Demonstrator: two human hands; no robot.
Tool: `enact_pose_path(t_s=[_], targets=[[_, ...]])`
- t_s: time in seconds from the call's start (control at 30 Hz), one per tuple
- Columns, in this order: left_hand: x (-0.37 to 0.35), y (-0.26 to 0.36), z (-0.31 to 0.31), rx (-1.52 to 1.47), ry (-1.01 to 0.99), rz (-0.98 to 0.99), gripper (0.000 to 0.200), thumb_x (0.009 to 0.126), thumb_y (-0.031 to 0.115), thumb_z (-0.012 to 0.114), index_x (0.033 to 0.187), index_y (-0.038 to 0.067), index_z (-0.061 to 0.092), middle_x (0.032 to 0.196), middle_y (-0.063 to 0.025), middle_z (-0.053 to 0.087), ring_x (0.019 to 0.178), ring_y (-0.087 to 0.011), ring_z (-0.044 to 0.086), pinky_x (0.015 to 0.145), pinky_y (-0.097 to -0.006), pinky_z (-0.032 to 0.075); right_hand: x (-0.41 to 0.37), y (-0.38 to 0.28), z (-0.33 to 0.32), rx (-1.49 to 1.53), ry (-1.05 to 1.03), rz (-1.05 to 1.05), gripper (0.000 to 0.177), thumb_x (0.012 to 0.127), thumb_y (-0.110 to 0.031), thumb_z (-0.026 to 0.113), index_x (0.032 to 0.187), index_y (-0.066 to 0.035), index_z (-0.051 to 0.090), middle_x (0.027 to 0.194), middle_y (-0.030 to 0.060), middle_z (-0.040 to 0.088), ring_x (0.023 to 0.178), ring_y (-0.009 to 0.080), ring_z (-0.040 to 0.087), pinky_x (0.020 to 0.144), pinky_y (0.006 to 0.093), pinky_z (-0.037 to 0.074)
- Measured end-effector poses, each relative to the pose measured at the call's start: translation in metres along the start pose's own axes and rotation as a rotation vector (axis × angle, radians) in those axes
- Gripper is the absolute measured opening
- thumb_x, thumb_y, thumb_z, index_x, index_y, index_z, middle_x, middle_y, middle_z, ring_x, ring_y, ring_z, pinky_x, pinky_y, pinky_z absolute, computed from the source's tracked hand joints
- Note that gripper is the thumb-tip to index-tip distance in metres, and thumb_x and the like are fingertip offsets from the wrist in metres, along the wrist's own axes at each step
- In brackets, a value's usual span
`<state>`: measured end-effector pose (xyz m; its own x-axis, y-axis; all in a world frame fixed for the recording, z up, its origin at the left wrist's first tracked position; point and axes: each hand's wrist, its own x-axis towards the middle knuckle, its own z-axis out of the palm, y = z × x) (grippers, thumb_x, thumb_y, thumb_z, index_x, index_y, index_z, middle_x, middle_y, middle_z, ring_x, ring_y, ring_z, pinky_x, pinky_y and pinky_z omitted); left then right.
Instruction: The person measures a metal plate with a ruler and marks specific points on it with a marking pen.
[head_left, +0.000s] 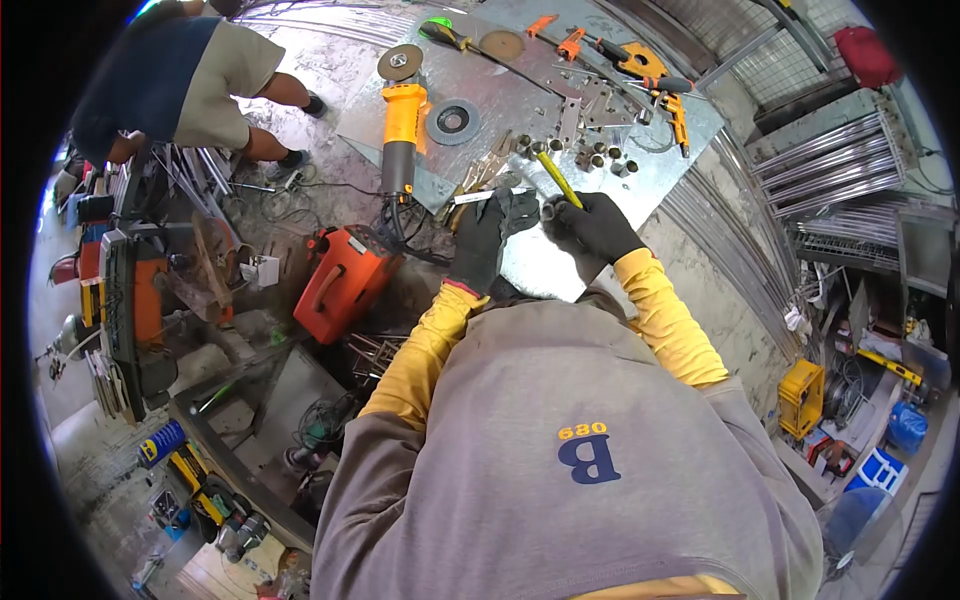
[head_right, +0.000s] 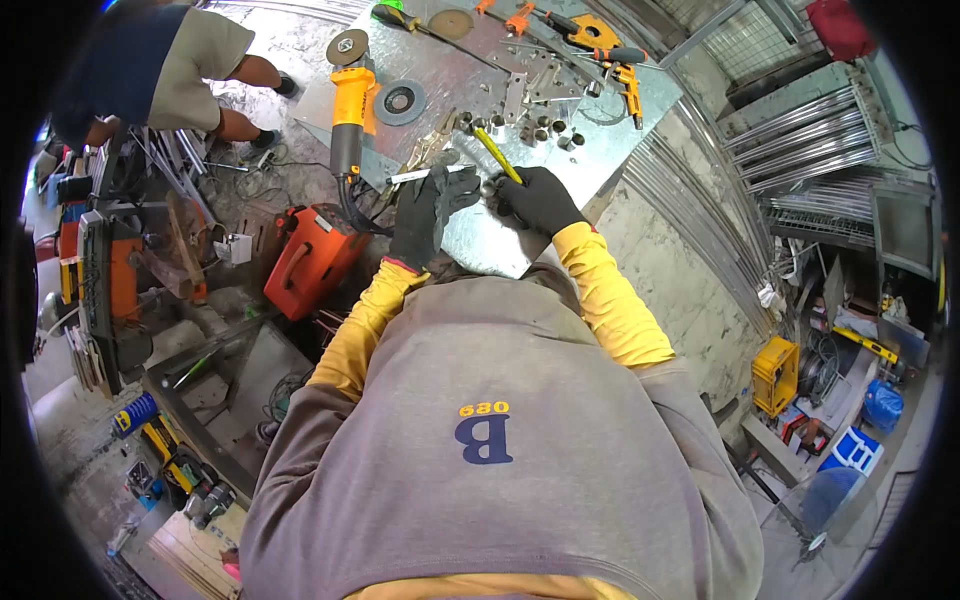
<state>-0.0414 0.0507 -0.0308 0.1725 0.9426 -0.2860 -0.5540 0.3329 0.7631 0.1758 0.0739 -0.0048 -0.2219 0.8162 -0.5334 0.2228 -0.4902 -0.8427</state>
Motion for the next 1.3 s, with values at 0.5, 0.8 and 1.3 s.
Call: enact_pose_path(t_s=[0.5, 0.8, 1.3], targets=[[-0.002, -0.005, 0.004, -0.003, -0.064, 0.003, 0.043, 0.114, 0.030, 0.051, 0.142, -0.003, 0.055, 0.129, -0.0230, 0.068, 0.111, -0.0341, 0.072, 0.097, -0.0473, 0.060, -0.032, -0.010, -0.006, -0.396, 0.168, -0.237, 0.040, 0.090, -0.039, 0.075, 0.119, -0.011, 0.078, 0.100, 0.0128, 0.079, 0.090, 0.0252, 0.076, 0.085, 0.0360, 0.057], [-0.005, 0.000, -0.004, 0.170, 0.055, 0.049, 0.034, 0.111, 0.020, 0.056, 0.131, -0.006, 0.062, 0.116, -0.0178, 0.072, 0.099, -0.0269, 0.076, 0.087, -0.0416, 0.064, -0.011, 0.007, -0.007, -0.502, 0.174, -0.265, 0.043, 0.083, -0.044, 0.078, 0.116, -0.017, 0.079, 0.100, 0.0114, 0.079, 0.092, 0.0332, 0.075, 0.084, 0.0438, 0.058], [-0.019, 0.036, 0.007, 0.578, 0.287, 0.089, 0.027, 0.098, 0.025, 0.068, 0.085, 0.001, 0.065, 0.066, -0.0044, 0.058, 0.056, -0.0124, 0.055, 0.054, -0.0313, 0.046, -0.008, -0.020, -0.015, -1.152, 0.054, -0.567, 0.035, 0.084, -0.039, 0.078, 0.111, -0.017, 0.074, 0.105, 0.0079, 0.071, 0.096, 0.0332, 0.073, 0.080, 0.0474, 0.058]])
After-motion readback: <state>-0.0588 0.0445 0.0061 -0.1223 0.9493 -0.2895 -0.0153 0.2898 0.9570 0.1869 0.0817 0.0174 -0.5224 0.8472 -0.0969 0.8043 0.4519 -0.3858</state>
